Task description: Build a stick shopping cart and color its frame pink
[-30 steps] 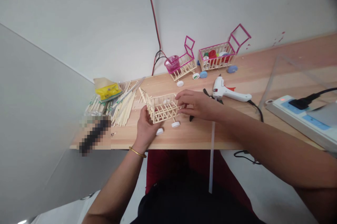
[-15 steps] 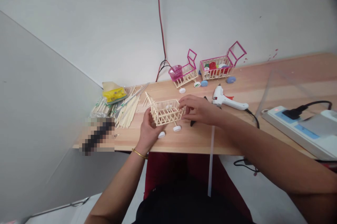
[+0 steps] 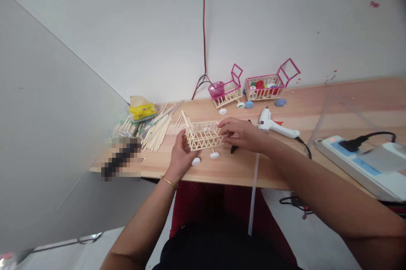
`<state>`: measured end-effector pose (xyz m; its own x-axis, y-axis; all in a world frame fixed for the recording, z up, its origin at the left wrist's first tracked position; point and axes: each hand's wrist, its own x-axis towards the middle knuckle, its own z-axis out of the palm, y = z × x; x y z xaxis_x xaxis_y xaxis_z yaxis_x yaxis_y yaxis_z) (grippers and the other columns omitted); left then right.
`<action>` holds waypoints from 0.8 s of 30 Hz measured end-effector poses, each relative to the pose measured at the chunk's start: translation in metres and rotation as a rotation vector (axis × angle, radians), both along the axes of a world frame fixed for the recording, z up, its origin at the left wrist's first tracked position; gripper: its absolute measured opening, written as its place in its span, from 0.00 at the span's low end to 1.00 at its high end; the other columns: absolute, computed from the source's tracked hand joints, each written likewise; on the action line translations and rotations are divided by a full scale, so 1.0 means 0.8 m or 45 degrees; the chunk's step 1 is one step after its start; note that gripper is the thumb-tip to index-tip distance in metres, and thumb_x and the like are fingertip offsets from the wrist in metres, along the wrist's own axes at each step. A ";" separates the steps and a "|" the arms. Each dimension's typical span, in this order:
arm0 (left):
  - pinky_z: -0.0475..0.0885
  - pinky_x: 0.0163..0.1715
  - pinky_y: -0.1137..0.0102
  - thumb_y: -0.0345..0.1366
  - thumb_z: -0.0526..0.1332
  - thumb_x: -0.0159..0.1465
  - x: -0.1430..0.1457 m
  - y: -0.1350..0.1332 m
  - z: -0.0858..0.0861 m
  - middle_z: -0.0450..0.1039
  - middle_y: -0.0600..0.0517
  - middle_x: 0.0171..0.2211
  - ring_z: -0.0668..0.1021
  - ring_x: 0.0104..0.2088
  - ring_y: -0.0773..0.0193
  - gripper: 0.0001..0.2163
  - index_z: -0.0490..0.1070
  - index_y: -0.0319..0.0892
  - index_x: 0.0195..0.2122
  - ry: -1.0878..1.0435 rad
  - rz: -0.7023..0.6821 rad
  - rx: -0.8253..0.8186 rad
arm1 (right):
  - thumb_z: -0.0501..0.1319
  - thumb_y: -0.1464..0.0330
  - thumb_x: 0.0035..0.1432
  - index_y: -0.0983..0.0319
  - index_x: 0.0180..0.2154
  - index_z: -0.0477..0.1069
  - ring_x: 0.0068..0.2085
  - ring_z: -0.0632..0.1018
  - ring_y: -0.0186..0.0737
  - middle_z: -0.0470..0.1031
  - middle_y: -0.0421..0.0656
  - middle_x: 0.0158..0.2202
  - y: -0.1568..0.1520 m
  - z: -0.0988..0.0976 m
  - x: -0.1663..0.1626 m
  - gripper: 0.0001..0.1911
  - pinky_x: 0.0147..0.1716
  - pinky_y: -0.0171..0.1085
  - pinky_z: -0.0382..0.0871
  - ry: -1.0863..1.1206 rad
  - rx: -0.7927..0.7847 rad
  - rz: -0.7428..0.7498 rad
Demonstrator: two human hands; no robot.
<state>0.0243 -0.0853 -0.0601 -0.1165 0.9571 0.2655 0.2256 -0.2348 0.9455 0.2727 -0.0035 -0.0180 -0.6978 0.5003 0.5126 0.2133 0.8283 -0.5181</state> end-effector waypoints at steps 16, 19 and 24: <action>0.74 0.52 0.58 0.29 0.69 0.53 0.002 0.000 0.003 0.74 0.43 0.50 0.79 0.49 0.57 0.33 0.56 0.43 0.58 0.000 0.018 -0.039 | 0.61 0.64 0.60 0.60 0.33 0.74 0.54 0.76 0.45 0.80 0.48 0.44 0.002 0.000 0.002 0.07 0.44 0.39 0.71 0.001 -0.317 0.037; 0.74 0.51 0.59 0.28 0.68 0.53 0.002 0.001 0.004 0.75 0.44 0.49 0.79 0.48 0.57 0.32 0.57 0.44 0.58 0.003 0.001 -0.024 | 0.61 0.63 0.59 0.61 0.34 0.74 0.51 0.77 0.44 0.79 0.49 0.45 0.002 0.000 0.002 0.08 0.42 0.39 0.71 -0.005 -0.331 0.042; 0.74 0.50 0.60 0.29 0.68 0.53 0.002 0.000 0.006 0.75 0.46 0.48 0.79 0.48 0.57 0.31 0.58 0.44 0.57 0.026 0.000 -0.014 | 0.62 0.63 0.59 0.61 0.40 0.75 0.35 0.77 0.35 0.78 0.48 0.48 0.000 -0.001 0.002 0.10 0.37 0.37 0.72 0.028 -0.366 0.018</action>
<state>0.0259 -0.0855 -0.0556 -0.1113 0.9600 0.2569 0.2445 -0.2241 0.9434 0.2740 -0.0034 -0.0189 -0.6960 0.6175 0.3665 0.1889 0.6499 -0.7362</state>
